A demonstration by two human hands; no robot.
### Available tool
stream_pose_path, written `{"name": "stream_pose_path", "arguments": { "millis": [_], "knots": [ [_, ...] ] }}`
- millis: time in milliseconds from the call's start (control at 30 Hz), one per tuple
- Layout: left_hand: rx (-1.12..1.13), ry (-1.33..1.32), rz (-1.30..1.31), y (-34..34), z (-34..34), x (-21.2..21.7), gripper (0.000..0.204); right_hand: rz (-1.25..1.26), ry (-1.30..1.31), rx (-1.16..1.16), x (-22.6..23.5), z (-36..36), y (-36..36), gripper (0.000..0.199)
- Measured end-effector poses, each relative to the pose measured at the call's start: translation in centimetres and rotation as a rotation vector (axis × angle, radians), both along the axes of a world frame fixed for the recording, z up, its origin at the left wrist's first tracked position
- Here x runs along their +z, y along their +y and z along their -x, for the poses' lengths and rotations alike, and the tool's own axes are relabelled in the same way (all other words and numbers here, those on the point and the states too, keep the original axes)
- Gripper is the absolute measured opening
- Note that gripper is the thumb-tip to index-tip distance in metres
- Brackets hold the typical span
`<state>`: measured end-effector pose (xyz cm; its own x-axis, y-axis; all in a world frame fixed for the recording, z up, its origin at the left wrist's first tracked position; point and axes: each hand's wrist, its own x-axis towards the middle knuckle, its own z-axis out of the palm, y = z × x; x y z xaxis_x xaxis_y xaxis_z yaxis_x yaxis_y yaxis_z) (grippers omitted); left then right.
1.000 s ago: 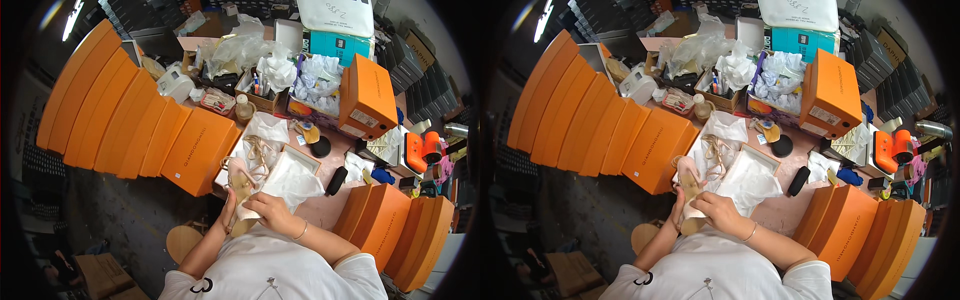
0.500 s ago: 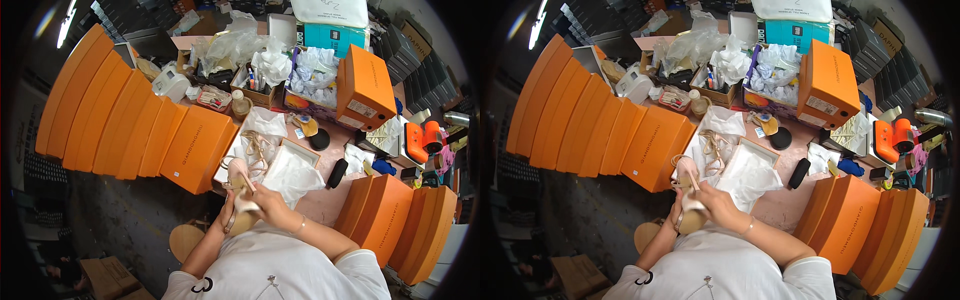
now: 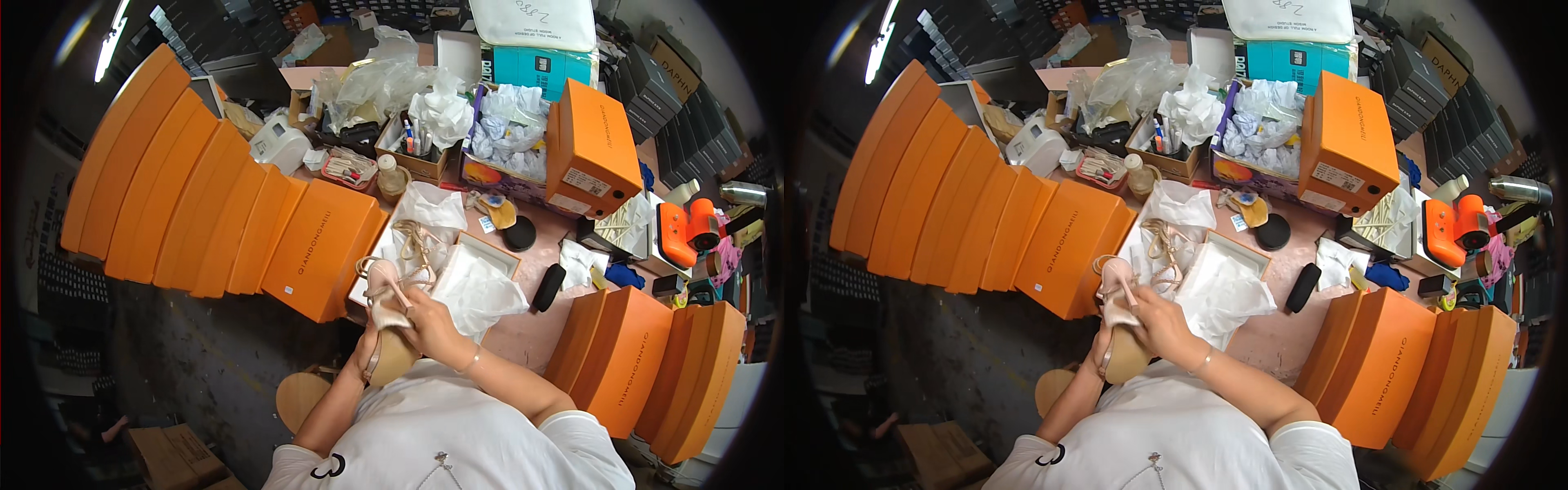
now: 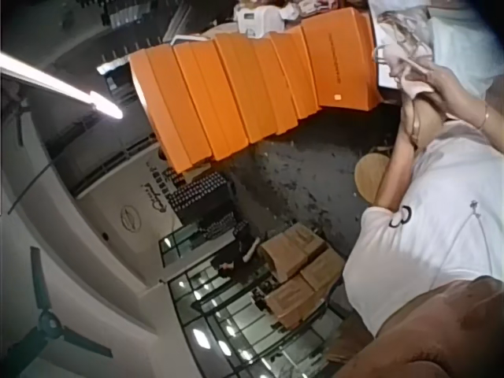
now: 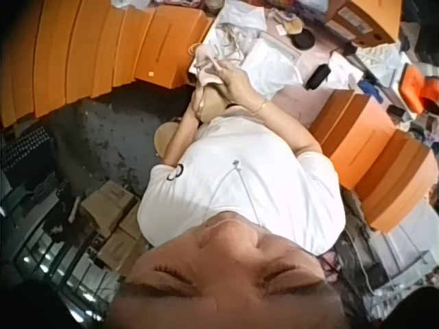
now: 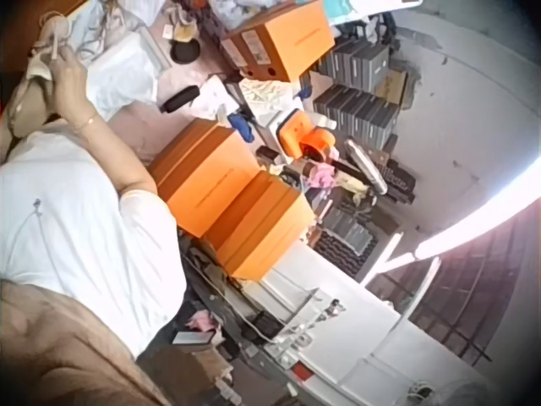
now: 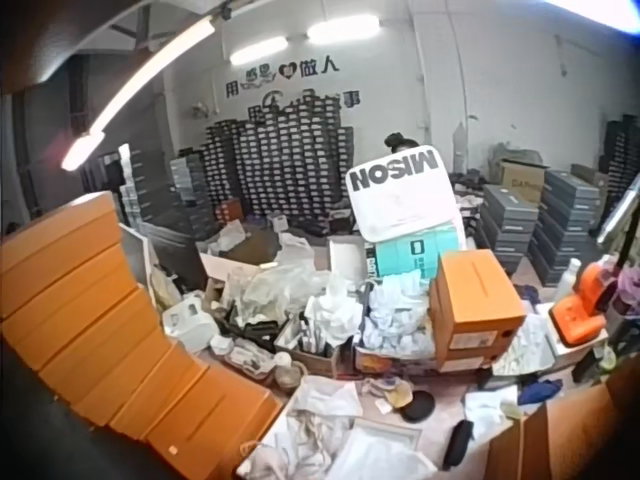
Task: Packaging high-heeled shoes into boxes with tissue paper and protective fillers.
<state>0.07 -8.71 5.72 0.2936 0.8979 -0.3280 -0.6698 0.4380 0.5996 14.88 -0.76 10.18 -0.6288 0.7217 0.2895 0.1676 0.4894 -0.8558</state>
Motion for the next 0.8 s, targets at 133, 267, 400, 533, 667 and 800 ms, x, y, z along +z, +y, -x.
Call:
{"name": "stream_pose_path", "arguments": {
  "millis": [133, 267, 400, 533, 667, 800],
  "knots": [
    [0.111, 0.045, -0.087, 0.9, 1.6, -0.7, 0.084, 0.167, -0.036, 0.37, 1.9, -3.7, -1.2, 0.028],
    [-0.017, -0.114, -0.21, 3.0, 2.6, 2.5, 0.087, 0.325, 0.083, 0.214, 2.6, -6.6, 0.6, 0.019],
    [0.065, -0.287, -0.204, 4.8, 1.9, 3.0, 0.086, 0.667, 0.1, -0.329, 1.8, -8.8, 2.2, 0.01],
    [0.144, -0.394, -0.097, 5.4, 0.7, 3.0, 0.082, 0.12, -0.047, -0.649, -3.6, -13.3, 4.3, 0.01],
    [0.197, -0.454, 0.003, 5.6, 0.0, 2.9, 0.078, 0.364, -0.006, -0.848, -6.1, -17.4, 6.1, 0.011],
    [0.282, -0.55, 0.057, 5.9, -0.9, 3.2, 0.076, 0.235, 0.089, -0.793, -5.0, -16.1, 5.4, 0.012]
  ]
}}
